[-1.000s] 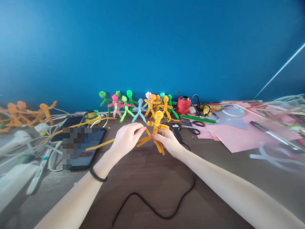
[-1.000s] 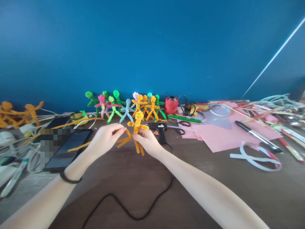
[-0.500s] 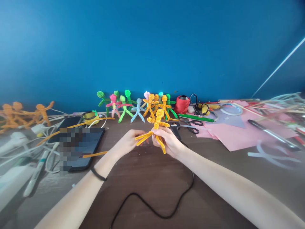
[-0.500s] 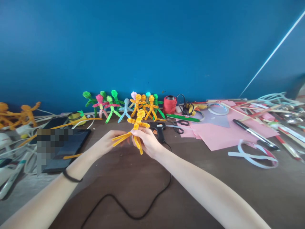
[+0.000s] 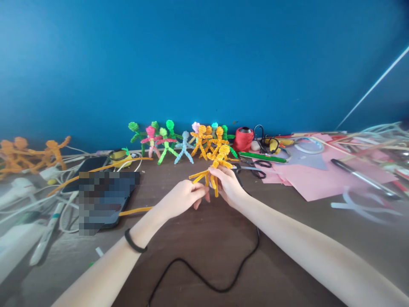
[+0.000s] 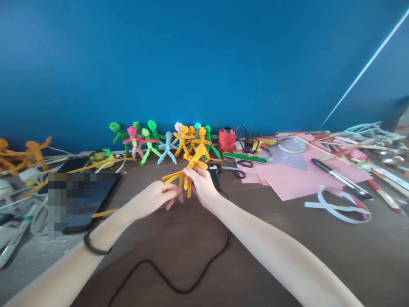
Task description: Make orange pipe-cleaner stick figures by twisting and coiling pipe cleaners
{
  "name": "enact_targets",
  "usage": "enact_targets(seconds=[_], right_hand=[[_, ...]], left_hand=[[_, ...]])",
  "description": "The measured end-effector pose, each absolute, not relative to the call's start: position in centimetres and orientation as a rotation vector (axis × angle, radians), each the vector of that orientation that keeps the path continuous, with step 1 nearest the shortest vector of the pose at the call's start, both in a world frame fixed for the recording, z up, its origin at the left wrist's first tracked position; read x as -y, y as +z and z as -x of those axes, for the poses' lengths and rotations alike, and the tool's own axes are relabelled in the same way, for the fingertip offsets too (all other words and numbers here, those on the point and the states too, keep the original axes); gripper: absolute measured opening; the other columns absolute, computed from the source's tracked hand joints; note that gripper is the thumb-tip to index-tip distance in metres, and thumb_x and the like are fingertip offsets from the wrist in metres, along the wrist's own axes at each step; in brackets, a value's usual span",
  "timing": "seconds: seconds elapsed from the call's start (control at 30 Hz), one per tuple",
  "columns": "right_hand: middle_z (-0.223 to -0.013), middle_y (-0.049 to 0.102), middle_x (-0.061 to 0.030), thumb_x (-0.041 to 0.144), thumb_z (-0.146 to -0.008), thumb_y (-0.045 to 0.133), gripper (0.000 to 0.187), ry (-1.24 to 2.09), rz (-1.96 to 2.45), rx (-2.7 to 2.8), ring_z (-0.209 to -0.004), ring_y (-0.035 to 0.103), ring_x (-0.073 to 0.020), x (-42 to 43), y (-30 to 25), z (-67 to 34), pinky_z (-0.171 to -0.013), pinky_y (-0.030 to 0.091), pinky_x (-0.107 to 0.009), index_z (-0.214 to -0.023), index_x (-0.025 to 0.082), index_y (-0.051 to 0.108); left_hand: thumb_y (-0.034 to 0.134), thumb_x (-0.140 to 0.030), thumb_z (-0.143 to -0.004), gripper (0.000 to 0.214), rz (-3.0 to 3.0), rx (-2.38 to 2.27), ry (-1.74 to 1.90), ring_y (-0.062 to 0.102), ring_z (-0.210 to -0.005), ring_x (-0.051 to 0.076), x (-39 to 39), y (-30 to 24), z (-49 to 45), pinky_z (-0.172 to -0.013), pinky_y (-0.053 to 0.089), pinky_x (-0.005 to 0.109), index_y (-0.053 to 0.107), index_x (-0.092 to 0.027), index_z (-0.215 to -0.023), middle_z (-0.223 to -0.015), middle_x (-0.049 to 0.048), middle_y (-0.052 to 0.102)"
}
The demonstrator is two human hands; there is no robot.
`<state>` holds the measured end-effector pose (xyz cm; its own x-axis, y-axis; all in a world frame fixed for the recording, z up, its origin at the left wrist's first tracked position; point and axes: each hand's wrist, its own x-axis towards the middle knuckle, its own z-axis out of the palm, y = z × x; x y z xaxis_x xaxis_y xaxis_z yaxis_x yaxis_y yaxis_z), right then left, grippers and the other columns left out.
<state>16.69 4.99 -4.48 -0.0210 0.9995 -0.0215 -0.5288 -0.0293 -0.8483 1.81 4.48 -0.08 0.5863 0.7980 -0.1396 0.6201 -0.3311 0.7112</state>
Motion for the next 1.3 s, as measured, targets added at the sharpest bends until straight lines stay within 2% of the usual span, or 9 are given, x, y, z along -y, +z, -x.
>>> enact_targets(seconds=[0.13,0.33,0.53,0.67,0.87,0.97,1.2,1.3], right_hand=[[-0.050,0.043,0.0065,0.034,-0.062,0.067,0.026,1.418,0.831,0.813,-0.040,0.034,-0.0036,-5.1,-4.4,-16.7,-0.036,0.019,-0.019,-0.066,0.016,0.049],[-0.050,0.041,0.0065,0.036,-0.063,0.065,0.027,1.398,0.802,0.859,-0.041,0.032,-0.0039,-5.1,-4.4,-16.7,-0.037,0.019,-0.020,-0.064,0.016,0.048],[-0.052,0.045,0.0050,0.037,-0.066,0.062,0.024,1.412,0.844,0.884,-0.043,0.037,-0.0049,-4.8,-4.2,-16.6,-0.039,0.022,-0.019,-0.066,0.016,0.049],[-0.053,0.045,0.0043,0.039,-0.066,0.062,0.025,1.385,0.871,0.929,-0.043,0.038,-0.0061,-4.8,-4.2,-16.7,-0.038,0.023,-0.020,-0.068,0.017,0.050],[-0.047,0.039,0.0058,0.039,-0.070,0.060,0.025,1.341,0.861,1.049,-0.039,0.033,-0.0057,-4.8,-4.6,-16.9,-0.037,0.021,-0.021,-0.065,0.018,0.048],[-0.047,0.041,0.0053,0.041,-0.072,0.058,0.028,1.340,0.866,1.121,-0.038,0.033,-0.0055,-4.8,-4.7,-16.9,-0.036,0.020,-0.021,-0.063,0.017,0.047],[-0.052,0.044,0.0039,0.041,-0.065,0.064,0.028,1.430,0.874,0.987,-0.043,0.035,-0.0062,-4.7,-4.1,-16.9,-0.039,0.023,-0.021,-0.062,0.017,0.050],[-0.051,0.042,0.0043,0.039,-0.060,0.067,0.028,1.397,0.891,0.859,-0.043,0.033,-0.0060,-5.0,-4.1,-17.0,-0.038,0.021,-0.021,-0.059,0.017,0.050]], left_hand=[[0.036,-0.043,-0.081,0.040,-1.976,-1.056,0.321,0.041,-0.047,0.011,-4.1,0.1,-2.2,-0.050,0.031,0.024,0.062,-0.017,-0.066,-0.052,-0.0017,0.053],[0.026,-0.057,-0.081,0.056,-1.571,-1.085,0.385,0.033,-0.037,0.006,-4.5,-0.4,-2.6,-0.040,0.023,0.021,0.061,-0.013,-0.074,-0.048,-0.0014,0.050],[0.039,-0.056,-0.078,0.045,-1.312,-1.012,0.585,0.049,-0.036,0.009,-4.9,-1.2,-2.7,-0.036,0.025,0.019,0.046,-0.017,-0.098,-0.057,-0.0009,0.059],[0.038,-0.055,-0.079,0.041,-1.306,-1.021,0.665,0.050,-0.036,0.009,-4.9,-1.1,-2.9,-0.034,0.025,0.018,0.045,-0.017,-0.094,-0.057,0.0004,0.060],[0.041,-0.046,-0.081,0.029,-1.422,-0.996,0.687,0.040,-0.037,0.004,-4.9,-1.4,-2.6,-0.036,0.023,0.017,0.046,-0.017,-0.079,-0.056,-0.0015,0.055],[0.040,-0.042,-0.083,0.028,-1.494,-0.966,0.711,0.038,-0.040,0.005,-4.8,-1.4,-2.6,-0.037,0.022,0.018,0.046,-0.017,-0.073,-0.055,-0.0018,0.051],[0.041,-0.047,-0.080,0.033,-1.446,-0.988,0.659,0.033,-0.041,0.005,-4.9,-1.0,-2.5,-0.039,0.020,0.020,0.050,-0.016,-0.077,-0.057,-0.0021,0.049],[0.045,-0.043,-0.079,0.032,-1.472,-1.043,0.571,0.031,-0.041,0.005,-4.9,-1.2,-2.6,-0.040,0.020,0.021,0.054,-0.013,-0.073,-0.060,0.0004,0.053]])
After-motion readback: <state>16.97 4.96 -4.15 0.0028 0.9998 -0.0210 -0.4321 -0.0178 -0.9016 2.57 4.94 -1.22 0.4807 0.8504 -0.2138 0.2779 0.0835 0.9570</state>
